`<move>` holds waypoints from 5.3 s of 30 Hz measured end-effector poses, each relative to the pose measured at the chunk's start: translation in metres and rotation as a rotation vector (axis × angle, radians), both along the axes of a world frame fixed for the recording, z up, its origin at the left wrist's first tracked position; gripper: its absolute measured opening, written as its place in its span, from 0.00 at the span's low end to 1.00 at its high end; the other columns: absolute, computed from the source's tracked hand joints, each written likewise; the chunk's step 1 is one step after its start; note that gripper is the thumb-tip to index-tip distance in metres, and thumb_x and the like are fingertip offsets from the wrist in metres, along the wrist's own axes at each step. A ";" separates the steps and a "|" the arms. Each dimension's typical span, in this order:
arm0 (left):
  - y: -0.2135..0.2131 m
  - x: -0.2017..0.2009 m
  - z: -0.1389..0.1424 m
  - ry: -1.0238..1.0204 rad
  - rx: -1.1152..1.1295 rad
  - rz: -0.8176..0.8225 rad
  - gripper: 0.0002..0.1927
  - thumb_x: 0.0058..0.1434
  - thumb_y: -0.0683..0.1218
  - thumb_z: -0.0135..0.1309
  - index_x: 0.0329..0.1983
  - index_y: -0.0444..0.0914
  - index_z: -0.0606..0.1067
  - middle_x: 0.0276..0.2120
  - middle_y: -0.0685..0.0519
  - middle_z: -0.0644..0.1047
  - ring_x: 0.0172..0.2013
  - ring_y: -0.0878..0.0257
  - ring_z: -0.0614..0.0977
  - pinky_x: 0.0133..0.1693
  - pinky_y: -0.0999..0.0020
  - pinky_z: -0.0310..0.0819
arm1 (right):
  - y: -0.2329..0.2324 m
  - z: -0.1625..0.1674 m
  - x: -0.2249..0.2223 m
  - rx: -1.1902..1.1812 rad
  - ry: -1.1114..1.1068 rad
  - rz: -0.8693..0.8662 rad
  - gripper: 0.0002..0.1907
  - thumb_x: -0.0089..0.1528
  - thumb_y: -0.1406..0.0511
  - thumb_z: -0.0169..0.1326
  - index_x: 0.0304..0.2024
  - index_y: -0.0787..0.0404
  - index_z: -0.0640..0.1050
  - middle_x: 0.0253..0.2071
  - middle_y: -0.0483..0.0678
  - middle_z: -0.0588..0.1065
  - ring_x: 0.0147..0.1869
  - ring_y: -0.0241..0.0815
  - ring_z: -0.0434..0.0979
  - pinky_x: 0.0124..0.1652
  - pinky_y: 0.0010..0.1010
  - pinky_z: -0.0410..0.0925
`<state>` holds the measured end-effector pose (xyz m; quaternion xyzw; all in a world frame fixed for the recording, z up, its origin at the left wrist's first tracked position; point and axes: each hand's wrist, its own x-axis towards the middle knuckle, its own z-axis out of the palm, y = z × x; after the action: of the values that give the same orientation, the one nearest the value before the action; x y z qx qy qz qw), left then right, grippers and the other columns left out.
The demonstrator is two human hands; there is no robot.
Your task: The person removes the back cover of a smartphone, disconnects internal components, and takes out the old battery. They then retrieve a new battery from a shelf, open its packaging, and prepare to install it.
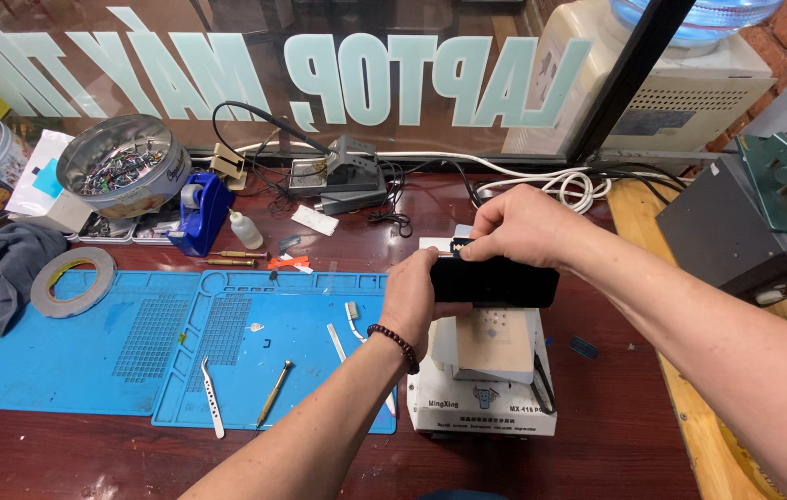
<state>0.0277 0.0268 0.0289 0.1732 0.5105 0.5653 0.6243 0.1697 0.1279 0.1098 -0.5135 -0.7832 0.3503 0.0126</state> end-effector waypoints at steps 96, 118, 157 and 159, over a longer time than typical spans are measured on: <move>0.009 -0.015 0.057 -0.023 0.165 -0.604 0.37 0.54 0.49 0.66 0.66 0.42 0.66 0.47 0.54 0.78 0.44 0.65 0.80 0.46 0.62 0.79 | -0.042 0.018 0.029 -0.627 0.894 -0.345 0.32 0.55 0.66 0.56 0.62 0.50 0.66 0.43 0.48 0.78 0.46 0.38 0.78 0.50 0.39 0.71; 0.035 -0.011 0.031 -0.046 0.042 -0.408 0.15 0.55 0.47 0.62 0.43 0.39 0.75 0.36 0.55 0.79 0.36 0.64 0.83 0.43 0.60 0.80 | -0.062 0.008 0.029 0.014 0.431 -0.346 0.09 0.57 0.64 0.58 0.33 0.63 0.85 0.24 0.46 0.82 0.28 0.33 0.80 0.31 0.27 0.73; 0.043 -0.012 0.014 -0.167 -0.138 -0.174 0.14 0.52 0.52 0.65 0.28 0.44 0.71 0.28 0.58 0.73 0.33 0.62 0.77 0.46 0.47 0.78 | -0.103 -0.022 0.048 -0.156 0.200 -0.398 0.10 0.59 0.64 0.61 0.32 0.67 0.83 0.24 0.49 0.82 0.25 0.37 0.83 0.26 0.29 0.76; 0.044 -0.018 0.008 -0.236 -0.191 -0.174 0.14 0.53 0.56 0.63 0.30 0.46 0.72 0.31 0.56 0.76 0.37 0.61 0.80 0.48 0.47 0.75 | -0.093 -0.016 0.063 -0.054 0.270 -0.458 0.11 0.59 0.62 0.61 0.34 0.66 0.84 0.26 0.48 0.83 0.27 0.36 0.83 0.28 0.28 0.76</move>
<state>0.0092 0.0704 0.0373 0.0889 0.4680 0.4746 0.7401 0.2324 0.0352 0.0934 -0.6262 -0.6281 0.4246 0.1821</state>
